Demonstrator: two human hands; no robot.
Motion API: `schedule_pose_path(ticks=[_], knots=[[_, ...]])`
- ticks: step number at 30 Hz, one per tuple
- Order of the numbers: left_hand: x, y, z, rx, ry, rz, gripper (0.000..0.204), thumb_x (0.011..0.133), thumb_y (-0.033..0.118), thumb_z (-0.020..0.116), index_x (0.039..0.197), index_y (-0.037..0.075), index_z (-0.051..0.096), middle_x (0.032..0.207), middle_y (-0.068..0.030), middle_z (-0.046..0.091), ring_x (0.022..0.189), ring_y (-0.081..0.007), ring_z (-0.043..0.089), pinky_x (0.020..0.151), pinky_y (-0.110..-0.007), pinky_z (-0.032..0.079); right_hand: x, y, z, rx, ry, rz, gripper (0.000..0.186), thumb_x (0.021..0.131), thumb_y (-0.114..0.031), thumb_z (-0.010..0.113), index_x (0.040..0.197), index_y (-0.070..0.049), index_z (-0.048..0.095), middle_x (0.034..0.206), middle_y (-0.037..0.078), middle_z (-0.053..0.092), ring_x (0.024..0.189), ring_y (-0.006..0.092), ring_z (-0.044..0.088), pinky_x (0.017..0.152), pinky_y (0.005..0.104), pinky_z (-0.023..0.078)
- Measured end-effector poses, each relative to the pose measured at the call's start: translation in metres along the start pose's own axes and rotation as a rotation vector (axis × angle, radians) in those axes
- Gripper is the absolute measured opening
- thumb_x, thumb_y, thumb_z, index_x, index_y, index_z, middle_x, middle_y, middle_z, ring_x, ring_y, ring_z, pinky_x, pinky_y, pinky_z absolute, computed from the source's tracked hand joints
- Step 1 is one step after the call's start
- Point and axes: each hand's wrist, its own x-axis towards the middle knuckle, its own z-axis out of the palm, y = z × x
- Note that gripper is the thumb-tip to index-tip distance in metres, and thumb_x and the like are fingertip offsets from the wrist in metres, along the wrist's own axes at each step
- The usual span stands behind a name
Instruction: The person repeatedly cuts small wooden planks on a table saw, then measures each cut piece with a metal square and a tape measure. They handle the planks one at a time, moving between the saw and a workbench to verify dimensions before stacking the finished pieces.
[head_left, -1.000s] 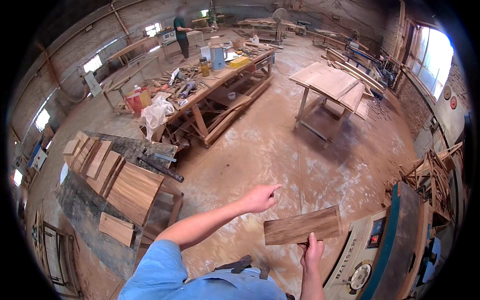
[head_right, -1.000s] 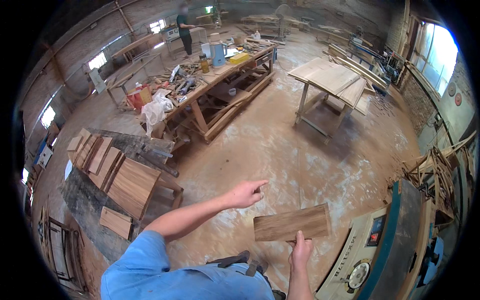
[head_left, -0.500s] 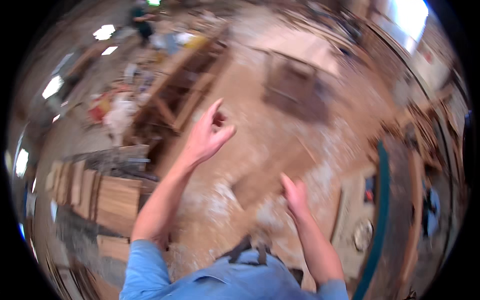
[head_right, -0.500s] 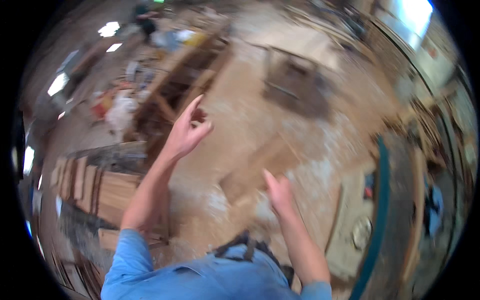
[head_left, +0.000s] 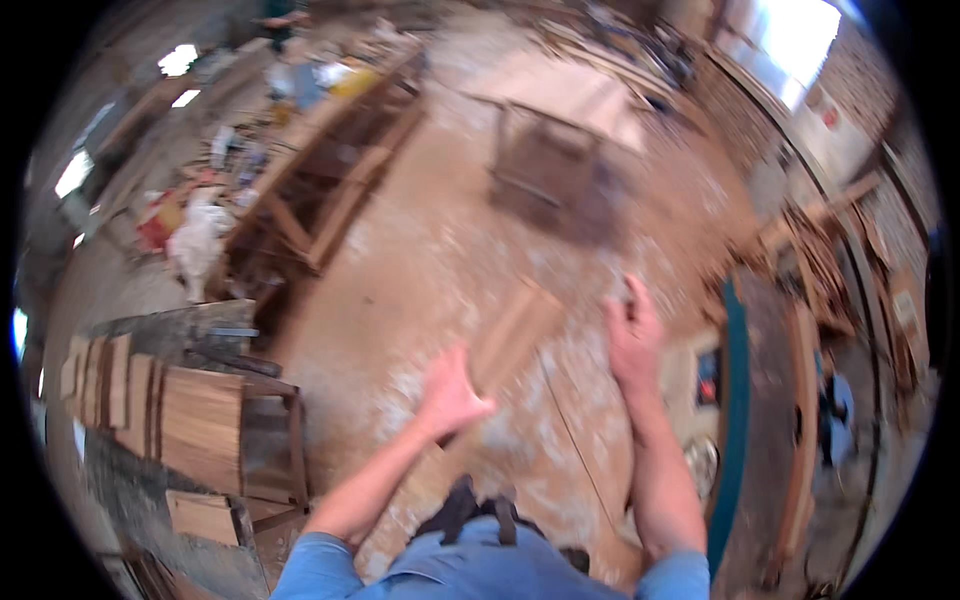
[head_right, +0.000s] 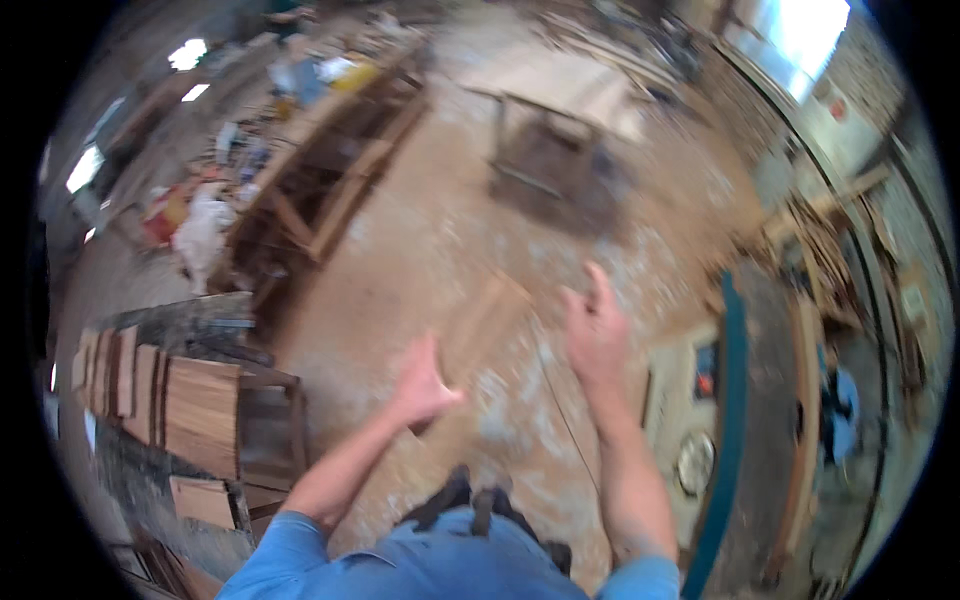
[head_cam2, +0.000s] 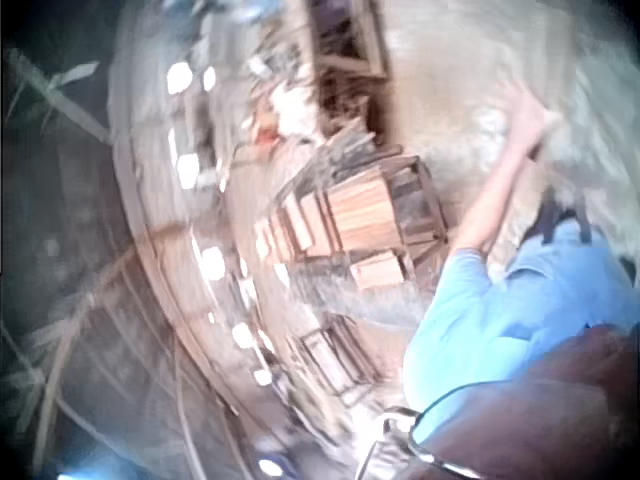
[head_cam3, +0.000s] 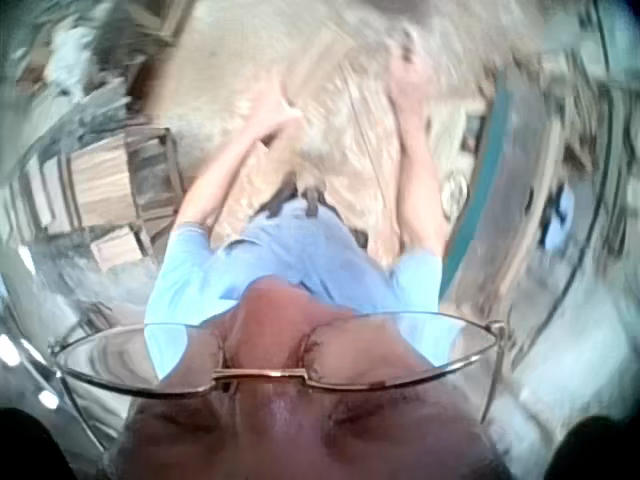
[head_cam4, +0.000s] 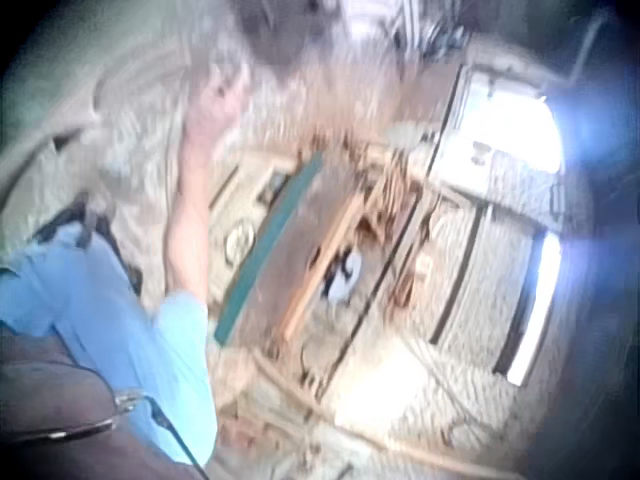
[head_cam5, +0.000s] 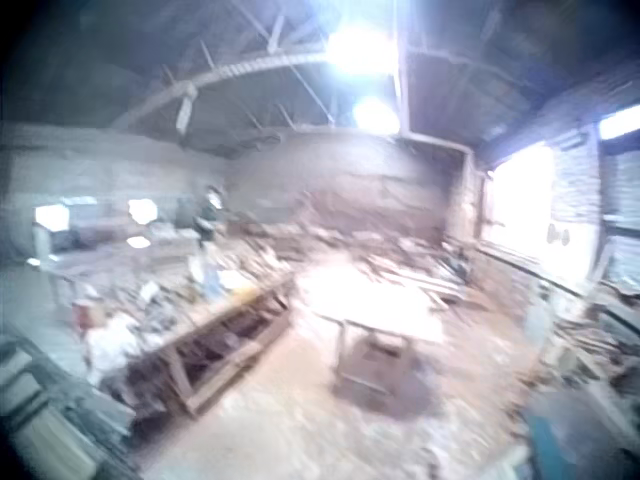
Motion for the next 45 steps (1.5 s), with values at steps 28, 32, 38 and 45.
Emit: schedule_pose_path(ticks=[28, 32, 38, 45], knots=[[-0.031, 0.094, 0.116, -0.014, -0.272, 0.111, 0.110, 0.060, 0.045, 0.083, 0.141, -0.008, 0.030, 0.135, -0.0298, 0.043, 0.127, -0.0421, 0.043, 0.108, -0.046, 0.037, -0.159, 0.198, -0.038, 0.836, -0.560, 0.682, 0.060, 0.098, -0.021, 0.056, 0.146, 0.005, 0.030, 0.102, 0.014, 0.064, 0.082, 0.0177, 0.064, 0.068, 0.0300, 0.056], [0.018, 0.050, 0.102, -0.101, -0.189, -0.026, 0.110, 0.062, 0.044, 0.081, 0.143, -0.009, 0.029, 0.135, -0.0303, 0.043, 0.127, -0.0414, 0.044, 0.108, -0.045, 0.037, -0.094, 0.207, -0.011, 0.812, -0.581, 0.712, 0.061, 0.102, -0.019, 0.047, 0.149, 0.007, 0.018, 0.112, 0.023, 0.063, 0.084, 0.0218, 0.067, 0.069, 0.0301, 0.058], [0.100, -0.021, 0.040, -0.154, -0.129, -0.336, 0.114, 0.061, 0.045, 0.082, 0.145, -0.010, 0.027, 0.139, -0.0308, 0.041, 0.132, -0.0398, 0.042, 0.111, -0.043, 0.036, 0.021, 0.236, 0.059, 0.543, -0.640, 0.784, 0.062, 0.100, -0.021, 0.051, 0.148, 0.007, 0.022, 0.104, 0.020, 0.065, 0.079, 0.0196, 0.066, 0.064, 0.0309, 0.057], [0.189, -0.088, -0.026, -0.197, -0.005, -0.402, 0.114, 0.061, 0.041, 0.082, 0.146, -0.008, 0.024, 0.139, -0.0294, 0.040, 0.132, -0.0398, 0.041, 0.112, -0.044, 0.035, 0.161, 0.206, 0.151, 0.521, -0.690, 0.746, 0.059, 0.098, -0.021, 0.056, 0.144, 0.007, 0.032, 0.099, 0.017, 0.066, 0.075, 0.0179, 0.066, 0.064, 0.0304, 0.057]])
